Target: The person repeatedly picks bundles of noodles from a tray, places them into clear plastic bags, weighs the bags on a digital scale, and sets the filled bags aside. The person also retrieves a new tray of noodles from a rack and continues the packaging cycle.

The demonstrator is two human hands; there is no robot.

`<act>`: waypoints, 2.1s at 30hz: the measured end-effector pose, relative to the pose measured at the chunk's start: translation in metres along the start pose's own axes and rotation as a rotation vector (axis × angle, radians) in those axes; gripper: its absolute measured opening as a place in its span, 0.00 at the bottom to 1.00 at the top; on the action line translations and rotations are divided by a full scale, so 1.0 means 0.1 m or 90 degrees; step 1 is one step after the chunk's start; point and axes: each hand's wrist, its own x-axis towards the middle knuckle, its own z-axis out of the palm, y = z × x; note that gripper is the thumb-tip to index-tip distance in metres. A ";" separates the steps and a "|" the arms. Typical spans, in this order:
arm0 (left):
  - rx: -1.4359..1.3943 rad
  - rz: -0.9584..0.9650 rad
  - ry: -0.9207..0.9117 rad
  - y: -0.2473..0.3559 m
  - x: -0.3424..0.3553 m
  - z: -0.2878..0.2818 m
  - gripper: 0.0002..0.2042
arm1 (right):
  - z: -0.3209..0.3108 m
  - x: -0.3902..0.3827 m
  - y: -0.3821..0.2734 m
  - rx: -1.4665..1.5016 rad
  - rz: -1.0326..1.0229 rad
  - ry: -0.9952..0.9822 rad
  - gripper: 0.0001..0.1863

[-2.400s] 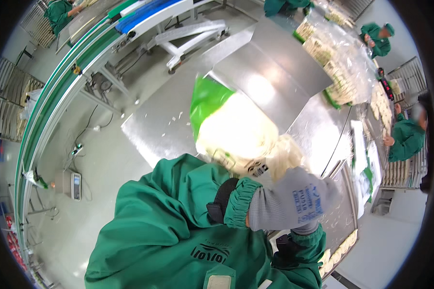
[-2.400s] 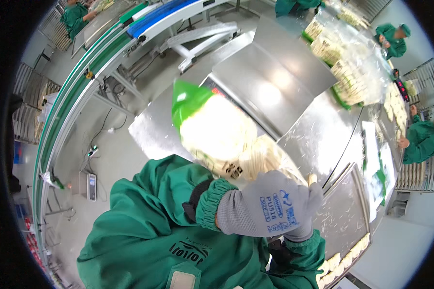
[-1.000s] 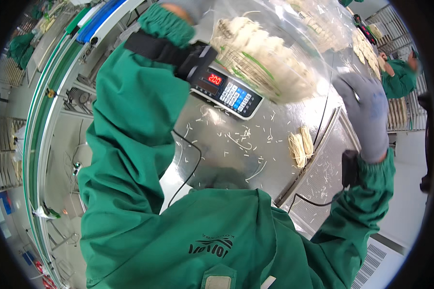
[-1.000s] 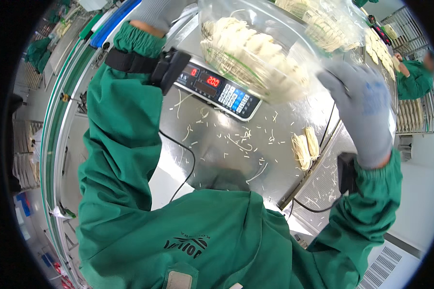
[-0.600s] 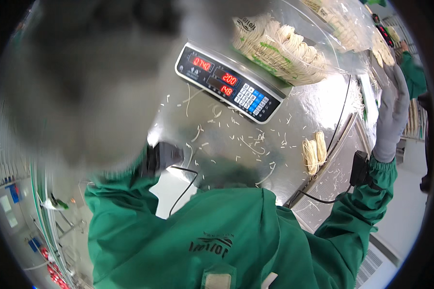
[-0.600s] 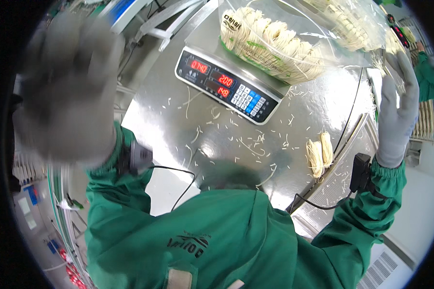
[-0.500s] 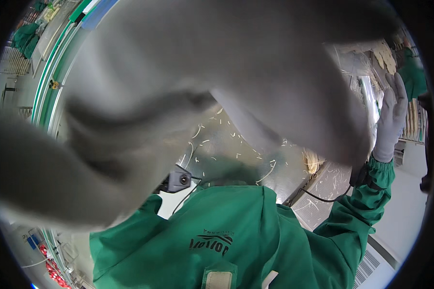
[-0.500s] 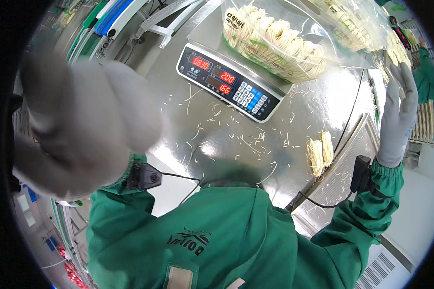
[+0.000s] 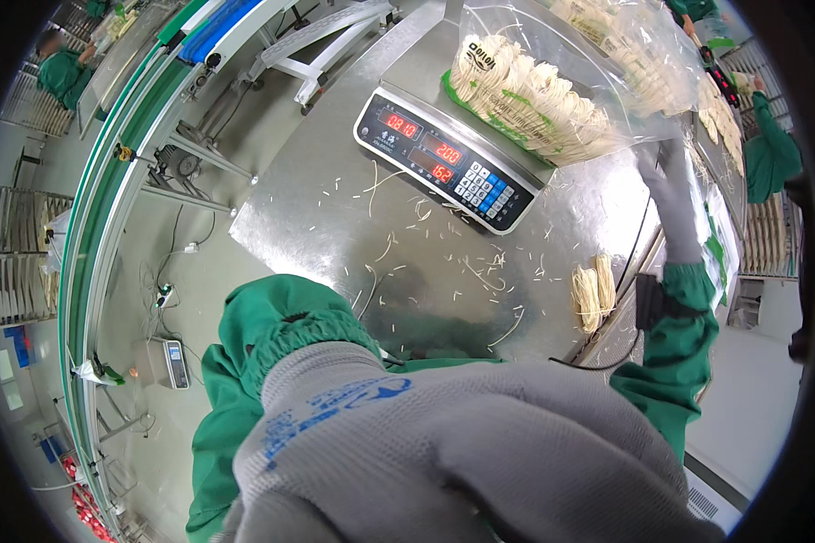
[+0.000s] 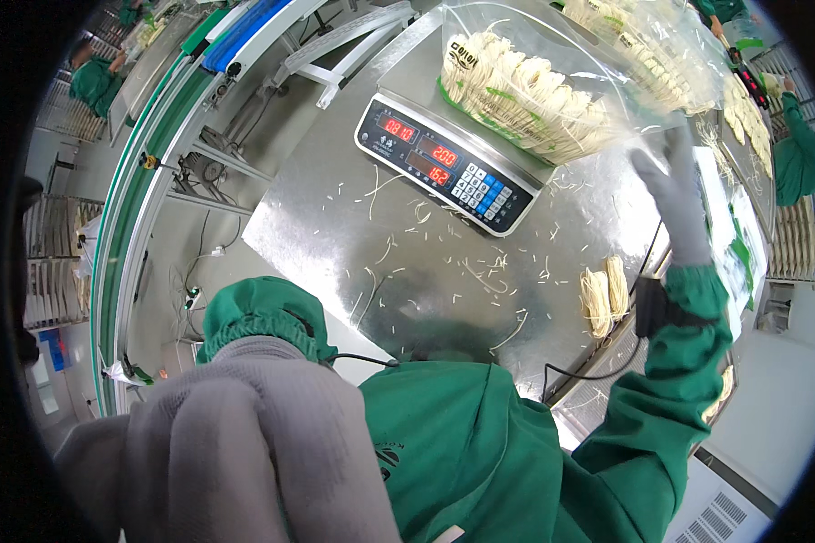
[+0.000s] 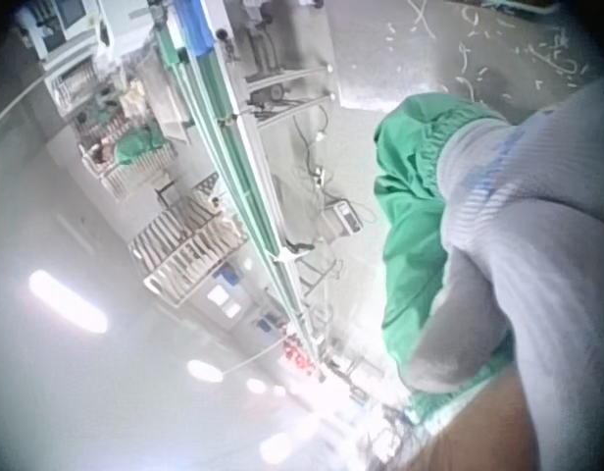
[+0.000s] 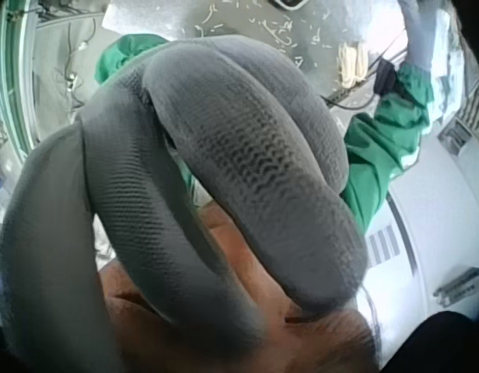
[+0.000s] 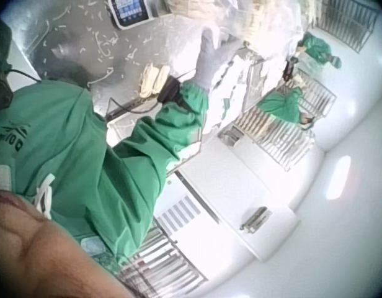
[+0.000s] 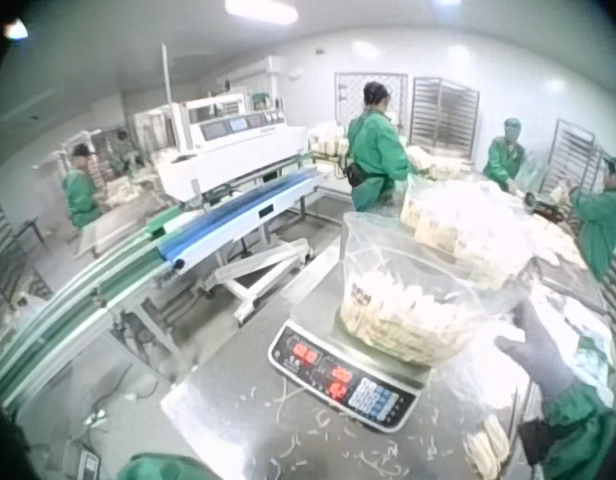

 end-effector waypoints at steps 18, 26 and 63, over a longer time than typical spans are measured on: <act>-0.028 -0.795 0.305 -1.16 -1.45 0.70 0.19 | -0.99 0.23 0.66 0.205 0.222 0.229 0.12; 0.178 -0.915 0.239 -2.34 -1.99 1.33 0.17 | -0.49 1.42 2.00 0.310 0.054 0.303 0.11; 0.722 -0.743 0.002 -2.85 -2.01 1.66 0.23 | -1.08 -1.94 0.72 -0.437 -0.021 0.099 0.26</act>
